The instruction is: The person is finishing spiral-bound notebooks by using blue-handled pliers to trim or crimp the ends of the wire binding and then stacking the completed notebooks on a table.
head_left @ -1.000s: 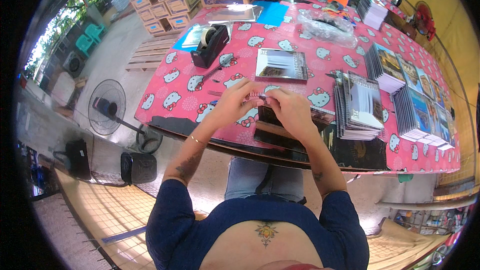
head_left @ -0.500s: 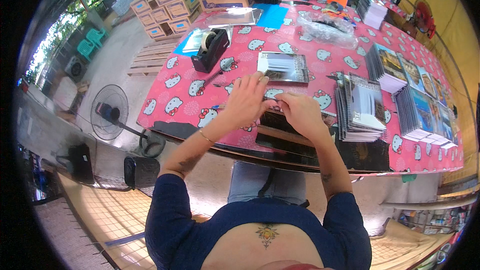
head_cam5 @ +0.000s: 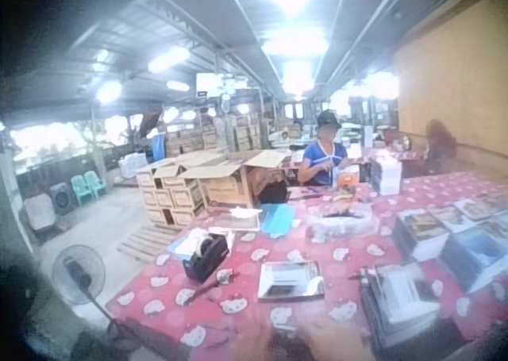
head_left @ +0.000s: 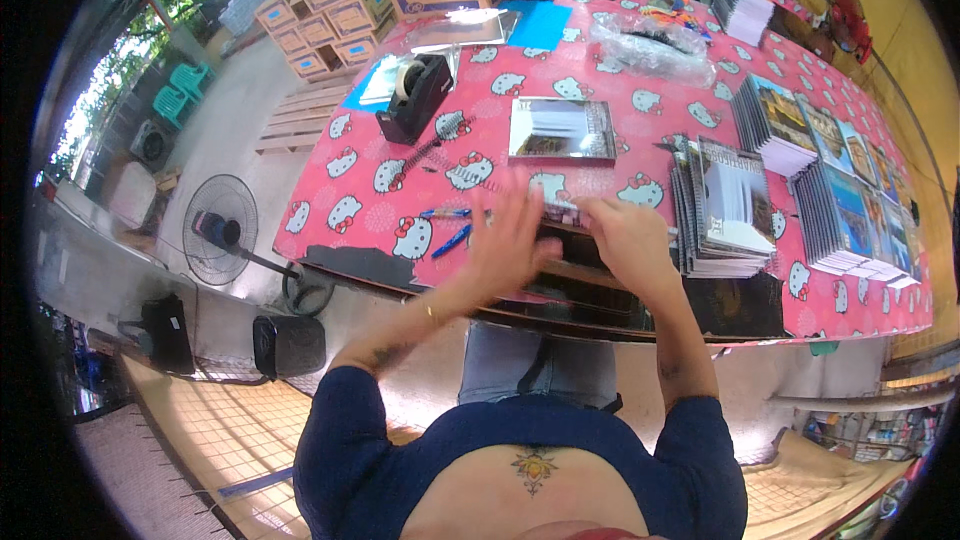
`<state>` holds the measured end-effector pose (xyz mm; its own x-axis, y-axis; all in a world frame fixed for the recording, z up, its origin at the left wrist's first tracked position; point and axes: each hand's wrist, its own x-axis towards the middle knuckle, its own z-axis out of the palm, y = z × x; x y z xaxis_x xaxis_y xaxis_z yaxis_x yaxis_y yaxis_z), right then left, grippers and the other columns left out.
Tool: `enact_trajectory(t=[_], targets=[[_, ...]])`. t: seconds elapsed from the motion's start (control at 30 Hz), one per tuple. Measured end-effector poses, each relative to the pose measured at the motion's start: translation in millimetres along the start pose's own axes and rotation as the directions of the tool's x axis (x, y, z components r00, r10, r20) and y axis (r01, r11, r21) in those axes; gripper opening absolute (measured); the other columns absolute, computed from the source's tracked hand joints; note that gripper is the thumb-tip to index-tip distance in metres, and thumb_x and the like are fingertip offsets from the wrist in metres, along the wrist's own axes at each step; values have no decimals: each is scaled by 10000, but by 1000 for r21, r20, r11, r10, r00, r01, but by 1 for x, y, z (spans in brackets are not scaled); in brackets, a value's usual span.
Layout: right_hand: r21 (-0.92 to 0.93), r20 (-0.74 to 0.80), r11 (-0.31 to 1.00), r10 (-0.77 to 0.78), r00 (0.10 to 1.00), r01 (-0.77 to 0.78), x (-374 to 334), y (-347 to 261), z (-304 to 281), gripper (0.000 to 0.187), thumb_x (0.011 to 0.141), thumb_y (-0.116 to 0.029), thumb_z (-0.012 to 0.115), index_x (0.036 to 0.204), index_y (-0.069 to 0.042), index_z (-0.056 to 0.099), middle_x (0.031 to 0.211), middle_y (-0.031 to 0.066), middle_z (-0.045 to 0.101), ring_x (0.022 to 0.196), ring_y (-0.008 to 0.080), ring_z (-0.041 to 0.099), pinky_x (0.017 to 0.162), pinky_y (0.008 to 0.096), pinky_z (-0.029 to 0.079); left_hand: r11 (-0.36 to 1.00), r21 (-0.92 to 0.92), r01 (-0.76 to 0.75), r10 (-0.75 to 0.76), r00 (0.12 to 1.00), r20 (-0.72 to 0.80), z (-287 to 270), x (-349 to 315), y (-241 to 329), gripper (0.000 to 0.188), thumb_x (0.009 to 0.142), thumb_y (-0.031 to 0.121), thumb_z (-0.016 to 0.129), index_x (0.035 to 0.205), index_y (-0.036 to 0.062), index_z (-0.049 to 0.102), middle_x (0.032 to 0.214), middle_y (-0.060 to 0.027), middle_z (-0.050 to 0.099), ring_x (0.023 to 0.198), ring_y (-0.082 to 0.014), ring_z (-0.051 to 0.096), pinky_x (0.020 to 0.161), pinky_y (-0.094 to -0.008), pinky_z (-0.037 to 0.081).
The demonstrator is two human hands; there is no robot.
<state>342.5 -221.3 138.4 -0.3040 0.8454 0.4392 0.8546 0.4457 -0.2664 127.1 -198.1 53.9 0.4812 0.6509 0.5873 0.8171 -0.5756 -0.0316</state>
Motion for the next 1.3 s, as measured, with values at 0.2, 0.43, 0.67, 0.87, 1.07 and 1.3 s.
enact_trajectory(t=[0.2,0.43,0.67,0.87,1.07,1.3], targets=[[76,34,997,9,999,-12,-3,5,3,280,896,-179,614,1167,-167,683,879,106,703,751,322,677,675,454,510,993,-117,-23,43,983,177,-14,-4,22,900,885,581,542,1506,-23,300,1594,-231,247,1495,-375,206,1142,-641,154],[123,14,992,-14,1000,12,-1,9,2,252,897,-170,613,1134,-145,693,896,93,710,762,315,679,677,451,501,995,-71,-67,75,990,122,-11,4,17,929,878,570,560,1510,-45,268,1585,-265,239,1492,-400,195,1140,-652,153],[102,62,995,-31,998,24,4,11,-2,261,890,-201,636,1139,-139,682,891,114,712,766,303,683,676,455,496,984,-85,-155,165,978,125,-10,14,15,936,859,522,607,1503,-63,260,1569,-281,257,1469,-406,249,1170,-629,113],[89,141,995,42,989,-55,7,2,-5,340,876,-196,662,1209,-136,632,904,125,714,797,321,687,691,457,489,996,-30,-88,91,990,106,-26,53,14,895,872,518,605,1496,-43,296,1583,-250,252,1480,-375,239,1174,-592,136],[63,85,996,52,995,-58,-2,10,-7,460,848,-197,696,1281,-119,559,957,129,716,839,330,687,734,453,492,996,-86,-26,40,985,168,-31,49,26,853,913,477,568,1510,-46,256,1596,-246,219,1489,-384,204,1174,-606,127],[776,-94,612,355,930,-155,-49,55,-16,702,731,-49,839,1356,-72,519,1148,102,681,950,203,685,903,334,527,980,-125,-156,179,963,200,-21,20,35,806,942,501,524,1514,-15,287,1591,-228,254,1485,-352,236,1174,-589,161]])
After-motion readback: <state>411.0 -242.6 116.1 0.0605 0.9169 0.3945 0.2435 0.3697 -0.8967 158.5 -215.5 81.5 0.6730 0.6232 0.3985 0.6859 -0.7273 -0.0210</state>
